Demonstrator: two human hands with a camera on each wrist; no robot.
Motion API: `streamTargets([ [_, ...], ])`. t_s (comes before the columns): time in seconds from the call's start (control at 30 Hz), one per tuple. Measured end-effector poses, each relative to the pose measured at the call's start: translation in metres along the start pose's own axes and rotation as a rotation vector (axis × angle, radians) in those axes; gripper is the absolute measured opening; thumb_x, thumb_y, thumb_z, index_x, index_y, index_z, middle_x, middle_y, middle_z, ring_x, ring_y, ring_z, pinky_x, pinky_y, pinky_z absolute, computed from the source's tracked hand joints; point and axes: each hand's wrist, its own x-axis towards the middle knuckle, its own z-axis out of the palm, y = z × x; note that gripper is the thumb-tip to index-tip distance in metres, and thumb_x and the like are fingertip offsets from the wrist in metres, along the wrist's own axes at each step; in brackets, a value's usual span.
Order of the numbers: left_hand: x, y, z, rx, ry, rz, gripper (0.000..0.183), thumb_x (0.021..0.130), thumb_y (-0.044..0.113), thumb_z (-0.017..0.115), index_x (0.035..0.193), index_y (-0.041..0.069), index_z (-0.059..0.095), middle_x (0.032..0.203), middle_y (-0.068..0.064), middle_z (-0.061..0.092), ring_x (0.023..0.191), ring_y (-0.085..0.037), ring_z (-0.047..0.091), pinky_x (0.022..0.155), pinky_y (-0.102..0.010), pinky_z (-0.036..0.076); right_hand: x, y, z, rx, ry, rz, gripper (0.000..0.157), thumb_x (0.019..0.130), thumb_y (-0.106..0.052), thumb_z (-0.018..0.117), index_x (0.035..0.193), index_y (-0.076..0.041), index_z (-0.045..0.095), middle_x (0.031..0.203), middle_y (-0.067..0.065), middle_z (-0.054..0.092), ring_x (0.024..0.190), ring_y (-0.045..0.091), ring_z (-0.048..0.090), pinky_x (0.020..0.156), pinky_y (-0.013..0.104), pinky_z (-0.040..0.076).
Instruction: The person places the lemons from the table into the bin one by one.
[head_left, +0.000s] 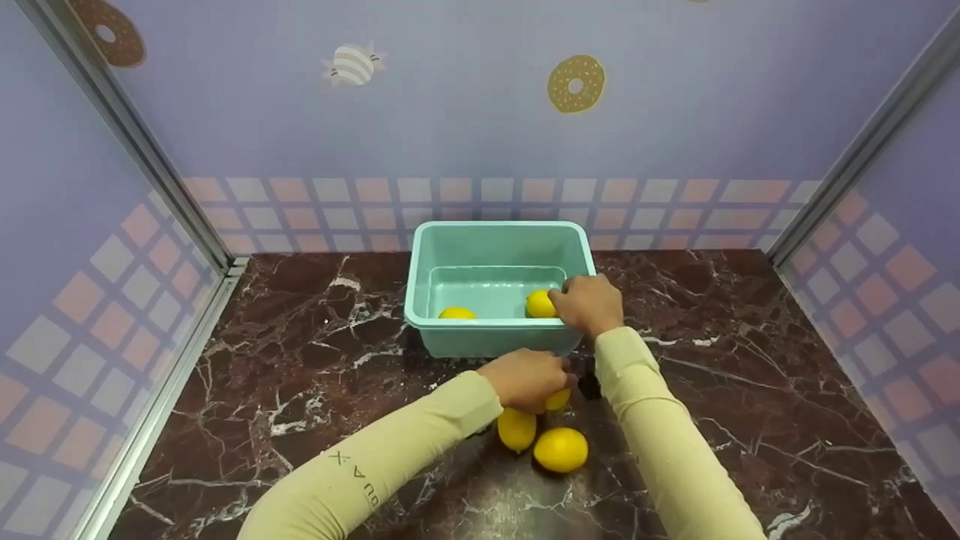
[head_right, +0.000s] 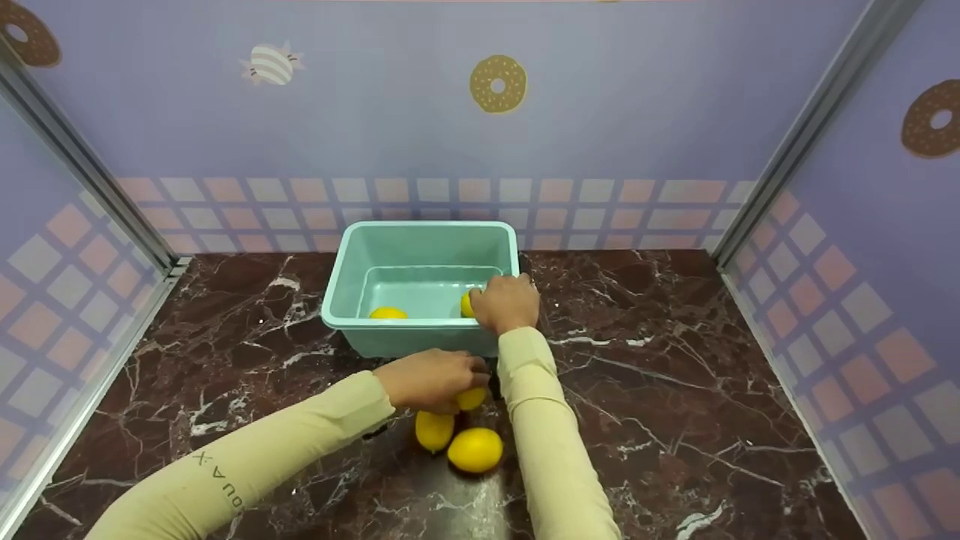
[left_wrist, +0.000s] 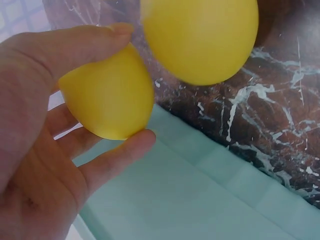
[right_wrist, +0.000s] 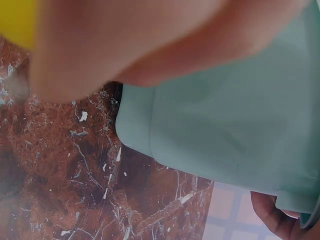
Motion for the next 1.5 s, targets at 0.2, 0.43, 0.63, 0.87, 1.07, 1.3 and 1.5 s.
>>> streamTargets([
  [0.2, -0.004, -0.005, -0.003, -0.011, 0.008, 0.002, 0.036, 0.077, 0.024, 0.069, 0.112, 0.022, 0.062, 0.101, 0.001, 0.062, 0.086, -0.016, 0.06, 0.074, -0.032, 0.054, 0.002, -0.001, 0.0, 0.007, 0.011, 0.004, 0.047, 0.087, -0.048, 0.04, 0.084, -0.011, 0.068, 0.088, 0.013, 0.065, 0.092, 0.035, 0.057, 0.078, 0.052, 0.047],
  [0.43, -0.009, -0.004, -0.005, -0.006, -0.007, -0.023, 0.033, 0.074, 0.022, 0.072, 0.105, 0.02, 0.064, 0.1, 0.0, 0.062, 0.087, -0.018, 0.06, 0.072, -0.033, 0.053, 0.001, -0.001, 0.001, 0.004, 0.003, 0.01, 0.046, 0.086, -0.049, 0.041, 0.083, -0.011, 0.068, 0.086, 0.011, 0.064, 0.089, 0.033, 0.058, 0.075, 0.05, 0.047],
  [0.63, -0.014, -0.006, -0.009, 0.011, 0.02, -0.015, 0.037, 0.076, 0.023, 0.07, 0.111, 0.02, 0.061, 0.101, 0.0, 0.06, 0.088, -0.017, 0.059, 0.074, -0.032, 0.053, 0.0, -0.002, 0.003, 0.01, -0.004, 0.008, 0.046, 0.086, -0.049, 0.042, 0.078, -0.012, 0.067, 0.082, 0.01, 0.064, 0.087, 0.032, 0.058, 0.073, 0.049, 0.047],
  [0.87, -0.017, -0.007, -0.014, -0.002, 0.047, -0.011, 0.036, 0.078, 0.024, 0.069, 0.113, 0.02, 0.06, 0.1, 0.0, 0.059, 0.085, -0.016, 0.058, 0.073, -0.03, 0.052, 0.0, -0.001, 0.002, 0.003, -0.008, 0.013, 0.046, 0.086, -0.05, 0.042, 0.083, -0.011, 0.067, 0.084, 0.01, 0.064, 0.087, 0.032, 0.058, 0.074, 0.049, 0.048],
  [1.07, -0.017, -0.008, -0.018, 0.0, 0.038, -0.018, 0.035, 0.078, 0.025, 0.068, 0.113, 0.021, 0.06, 0.101, 0.001, 0.058, 0.084, -0.015, 0.057, 0.072, -0.03, 0.052, 0.001, 0.0, 0.001, -0.008, -0.014, 0.009, 0.047, 0.087, -0.05, 0.041, 0.086, -0.011, 0.068, 0.085, 0.011, 0.064, 0.087, 0.032, 0.058, 0.074, 0.049, 0.048],
  [1.3, -0.019, -0.01, -0.02, 0.02, 0.05, -0.023, 0.033, 0.079, 0.026, 0.066, 0.111, 0.021, 0.06, 0.101, 0.0, 0.059, 0.083, -0.016, 0.057, 0.071, -0.031, 0.052, 0.0, -0.001, 0.0, -0.011, -0.02, 0.009, 0.047, 0.088, -0.049, 0.041, 0.086, -0.01, 0.067, 0.083, 0.01, 0.062, 0.084, 0.03, 0.056, 0.071, 0.047, 0.047],
  [1.5, -0.022, -0.011, -0.021, 0.033, 0.061, -0.023, 0.033, 0.08, 0.029, 0.065, 0.112, 0.022, 0.06, 0.103, 0.0, 0.059, 0.084, -0.016, 0.058, 0.071, -0.031, 0.052, 0.0, -0.001, 0.001, -0.027, -0.01, 0.005, 0.046, 0.088, -0.049, 0.041, 0.079, -0.011, 0.066, 0.08, 0.009, 0.062, 0.081, 0.029, 0.056, 0.068, 0.046, 0.048],
])
